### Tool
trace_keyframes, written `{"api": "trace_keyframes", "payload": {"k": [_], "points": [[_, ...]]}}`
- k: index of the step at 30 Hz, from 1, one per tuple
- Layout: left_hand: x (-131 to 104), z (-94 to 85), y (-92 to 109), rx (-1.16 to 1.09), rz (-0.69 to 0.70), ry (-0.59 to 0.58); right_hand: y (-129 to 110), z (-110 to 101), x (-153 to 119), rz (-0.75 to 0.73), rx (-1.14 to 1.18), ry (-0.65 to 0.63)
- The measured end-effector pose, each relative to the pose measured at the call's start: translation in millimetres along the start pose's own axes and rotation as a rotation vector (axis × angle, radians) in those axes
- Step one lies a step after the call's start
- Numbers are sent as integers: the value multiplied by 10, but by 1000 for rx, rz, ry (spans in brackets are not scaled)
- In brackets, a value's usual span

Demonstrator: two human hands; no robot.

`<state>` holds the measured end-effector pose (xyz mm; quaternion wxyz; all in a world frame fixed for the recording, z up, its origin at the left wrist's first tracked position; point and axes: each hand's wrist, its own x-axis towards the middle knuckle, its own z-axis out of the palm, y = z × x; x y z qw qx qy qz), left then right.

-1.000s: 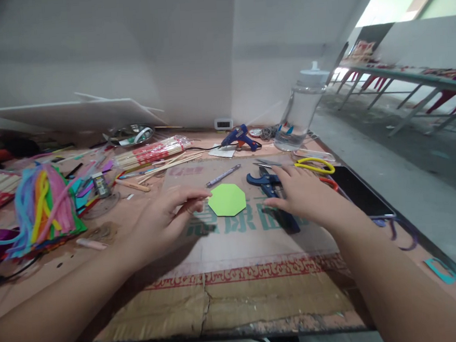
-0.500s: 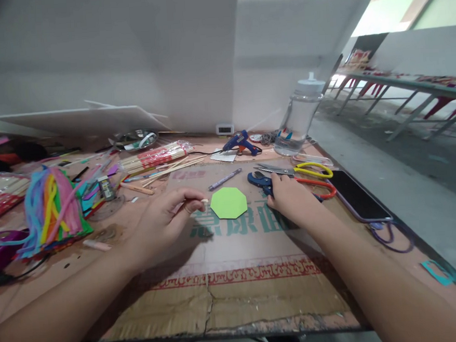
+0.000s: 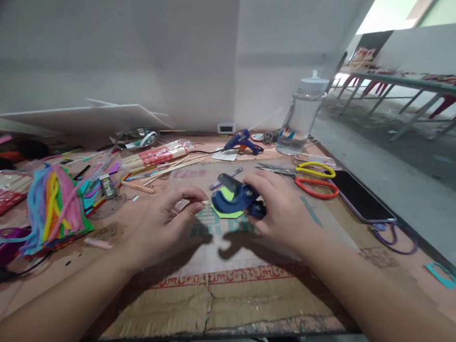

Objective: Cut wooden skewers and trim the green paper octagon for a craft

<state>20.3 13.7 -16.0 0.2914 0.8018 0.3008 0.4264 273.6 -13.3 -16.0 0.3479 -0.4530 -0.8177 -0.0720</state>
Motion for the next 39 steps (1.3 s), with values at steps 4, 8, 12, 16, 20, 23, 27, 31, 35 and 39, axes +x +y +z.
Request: {"api": "trace_keyframes", "payload": {"k": [4, 8, 12, 16, 20, 23, 27, 31, 35, 39], "points": [[-14, 3, 7, -1, 45, -13, -86, 37, -17, -81, 6, -64], [-11, -11, 40, 38, 124, -19, -75, 72, -13, -134, -20, -82], [-7, -35, 55, 99, 201, -46, -105, 84, -16, -150, -29, -116], [2, -58, 63, 136, 213, -88, -150, 80, -26, -179, -45, -132], [8, -61, 61, 130, 213, -89, -150, 77, -41, -231, -74, -111], [8, -54, 54, 120, 216, -93, -128, 72, -46, -280, -106, -91], [6, -55, 58, 100, 208, -113, -105, 62, -36, -325, -142, -87], [6, -64, 66, 67, 157, -117, -103, 47, -22, -339, -163, -57], [9, -62, 62, 52, 150, -110, -106, 34, -19, -345, -191, -50], [16, -61, 65, 38, 153, -120, -109, 23, -20, -365, -201, -31]]}}
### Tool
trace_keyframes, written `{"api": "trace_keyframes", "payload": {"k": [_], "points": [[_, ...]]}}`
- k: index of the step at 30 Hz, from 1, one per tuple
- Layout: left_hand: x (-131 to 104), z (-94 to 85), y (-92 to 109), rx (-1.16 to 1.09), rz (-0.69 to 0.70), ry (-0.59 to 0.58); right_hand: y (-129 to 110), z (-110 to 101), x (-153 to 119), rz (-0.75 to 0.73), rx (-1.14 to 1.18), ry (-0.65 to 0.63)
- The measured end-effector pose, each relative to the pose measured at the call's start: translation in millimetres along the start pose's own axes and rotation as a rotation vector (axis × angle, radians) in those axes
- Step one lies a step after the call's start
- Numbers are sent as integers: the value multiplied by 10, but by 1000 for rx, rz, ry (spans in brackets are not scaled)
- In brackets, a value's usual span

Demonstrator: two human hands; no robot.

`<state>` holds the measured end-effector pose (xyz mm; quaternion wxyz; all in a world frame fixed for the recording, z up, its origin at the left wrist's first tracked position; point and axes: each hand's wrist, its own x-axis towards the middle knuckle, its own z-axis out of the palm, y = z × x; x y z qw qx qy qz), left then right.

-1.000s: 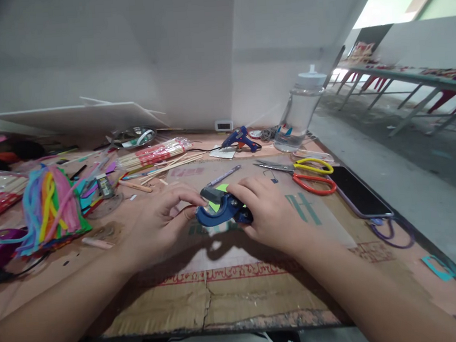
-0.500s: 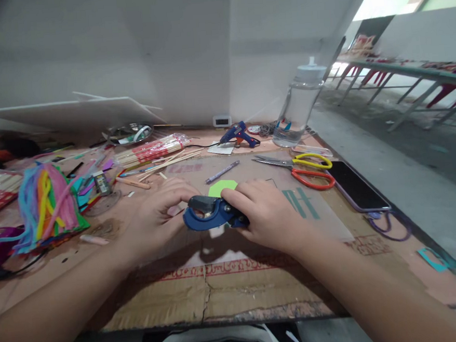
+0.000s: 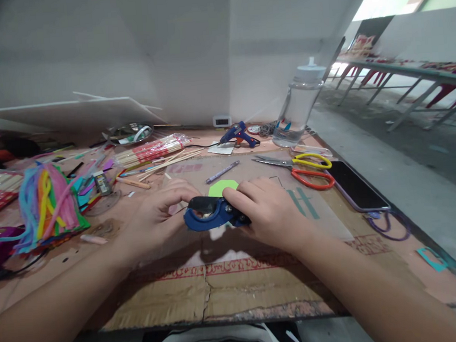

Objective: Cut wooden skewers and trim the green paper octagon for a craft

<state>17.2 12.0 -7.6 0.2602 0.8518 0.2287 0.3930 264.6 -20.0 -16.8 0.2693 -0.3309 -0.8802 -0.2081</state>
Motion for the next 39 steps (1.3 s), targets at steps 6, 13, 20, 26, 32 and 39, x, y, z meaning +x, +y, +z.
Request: {"api": "trace_keyframes", "payload": {"k": [6, 13, 20, 26, 32, 39], "points": [[7, -12, 0, 1, -9, 4, -2, -24, 1, -4, -31, 16], [-2, -13, -10, 3, -13, 0, 16, -31, -25, -7, -55, -2], [31, -39, -10, -36, 23, 4, 34, -38, -29, -1, -42, -25], [31, -52, -36, -69, 9, -16, 32, -38, -34, -5, -24, -25], [23, -50, -14, -78, -59, -59, 21, -26, -32, -1, -4, -42], [35, -41, -19, -35, -84, -53, 32, 16, -40, 8, -33, -4]]}}
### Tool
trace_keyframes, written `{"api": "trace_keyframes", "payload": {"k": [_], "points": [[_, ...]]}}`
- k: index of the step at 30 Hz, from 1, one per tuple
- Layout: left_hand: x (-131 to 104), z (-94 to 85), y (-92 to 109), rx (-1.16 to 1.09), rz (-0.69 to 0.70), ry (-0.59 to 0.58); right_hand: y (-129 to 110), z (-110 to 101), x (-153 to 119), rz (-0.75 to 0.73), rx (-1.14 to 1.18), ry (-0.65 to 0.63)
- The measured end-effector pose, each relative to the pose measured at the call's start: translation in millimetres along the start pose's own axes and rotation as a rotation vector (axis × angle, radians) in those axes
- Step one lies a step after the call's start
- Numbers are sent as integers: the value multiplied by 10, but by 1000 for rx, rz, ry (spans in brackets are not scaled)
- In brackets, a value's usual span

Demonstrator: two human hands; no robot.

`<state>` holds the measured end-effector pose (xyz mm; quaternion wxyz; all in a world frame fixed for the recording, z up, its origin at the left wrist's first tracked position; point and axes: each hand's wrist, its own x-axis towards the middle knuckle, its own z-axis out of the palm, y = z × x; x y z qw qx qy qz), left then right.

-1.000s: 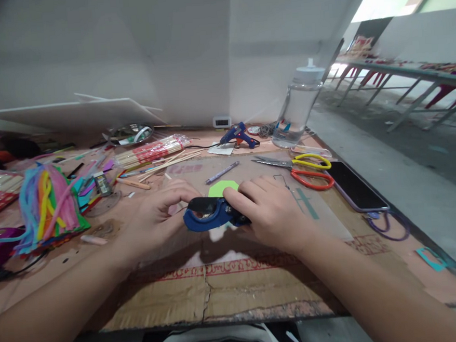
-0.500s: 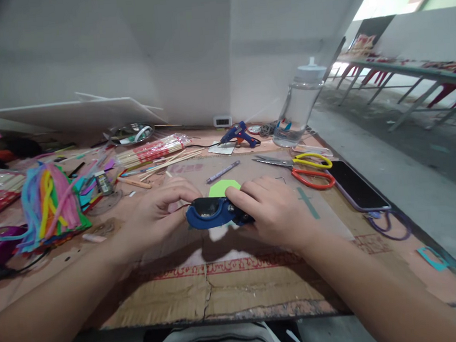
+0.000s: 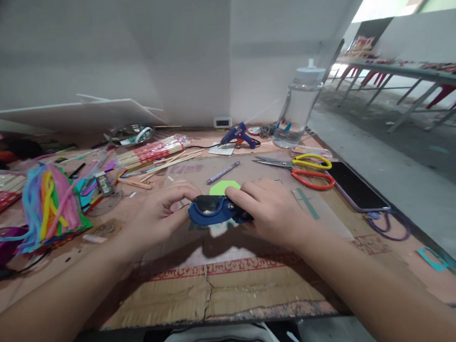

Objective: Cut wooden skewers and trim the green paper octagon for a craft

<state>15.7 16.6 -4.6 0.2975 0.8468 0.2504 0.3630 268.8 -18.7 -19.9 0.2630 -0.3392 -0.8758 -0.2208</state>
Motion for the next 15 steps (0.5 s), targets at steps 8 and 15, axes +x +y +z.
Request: {"api": "trace_keyframes", "payload": {"k": [8, 15], "points": [[5, -3, -17, -4, 25, -3, -10, 36, -13, 10, 22, 26], [5, -22, -31, -11, 51, -5, -37, 16, -6, -1, -32, 44]]}}
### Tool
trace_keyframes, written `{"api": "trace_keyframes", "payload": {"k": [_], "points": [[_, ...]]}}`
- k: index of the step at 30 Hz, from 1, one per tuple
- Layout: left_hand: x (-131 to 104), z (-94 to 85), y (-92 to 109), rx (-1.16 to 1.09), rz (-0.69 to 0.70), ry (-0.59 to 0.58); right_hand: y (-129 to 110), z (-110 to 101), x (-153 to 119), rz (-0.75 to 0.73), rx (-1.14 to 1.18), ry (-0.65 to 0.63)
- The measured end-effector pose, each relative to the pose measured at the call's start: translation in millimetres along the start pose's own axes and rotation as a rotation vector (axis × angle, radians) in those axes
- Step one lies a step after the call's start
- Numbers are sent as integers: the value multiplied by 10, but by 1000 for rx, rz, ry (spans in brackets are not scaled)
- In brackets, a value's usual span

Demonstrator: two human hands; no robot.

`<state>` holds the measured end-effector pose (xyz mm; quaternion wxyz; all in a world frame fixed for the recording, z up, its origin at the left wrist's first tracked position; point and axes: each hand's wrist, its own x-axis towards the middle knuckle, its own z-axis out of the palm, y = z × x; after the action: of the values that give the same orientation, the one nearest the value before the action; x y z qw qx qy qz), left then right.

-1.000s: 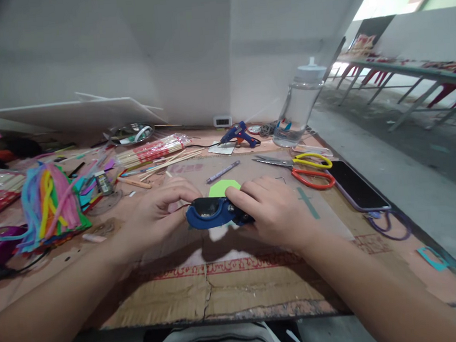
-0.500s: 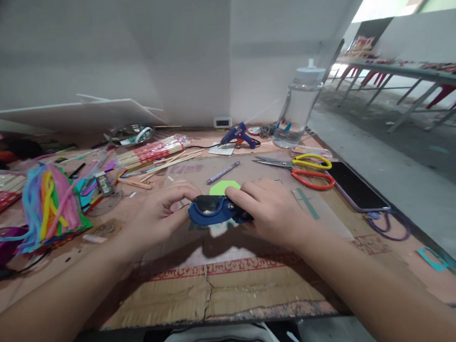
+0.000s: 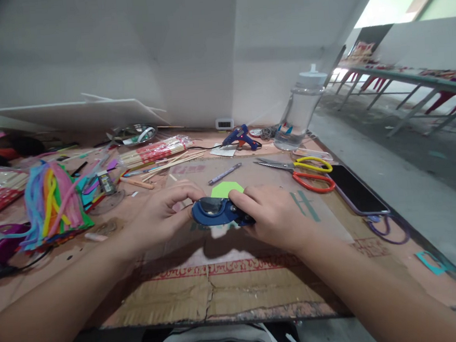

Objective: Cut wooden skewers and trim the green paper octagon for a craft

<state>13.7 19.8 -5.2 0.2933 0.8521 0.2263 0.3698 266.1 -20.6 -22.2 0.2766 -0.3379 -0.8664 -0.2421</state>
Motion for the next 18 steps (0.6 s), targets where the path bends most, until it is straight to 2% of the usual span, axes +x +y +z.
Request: {"api": "trace_keyframes", "payload": {"k": [3, 10, 14, 18], "points": [[0, -7, -2, -19, 32, -10, 0, -13, -7, -13, -22, -7], [3, -7, 36, -61, 9, -30, -20, -20, -39, 7, 51, -27], [9, -3, 34, -37, 16, -12, -3, -10, 4, -9, 3, 10], [17, 11, 23, -21, -11, 17, 17, -19, 64, 6, 4, -26]]}}
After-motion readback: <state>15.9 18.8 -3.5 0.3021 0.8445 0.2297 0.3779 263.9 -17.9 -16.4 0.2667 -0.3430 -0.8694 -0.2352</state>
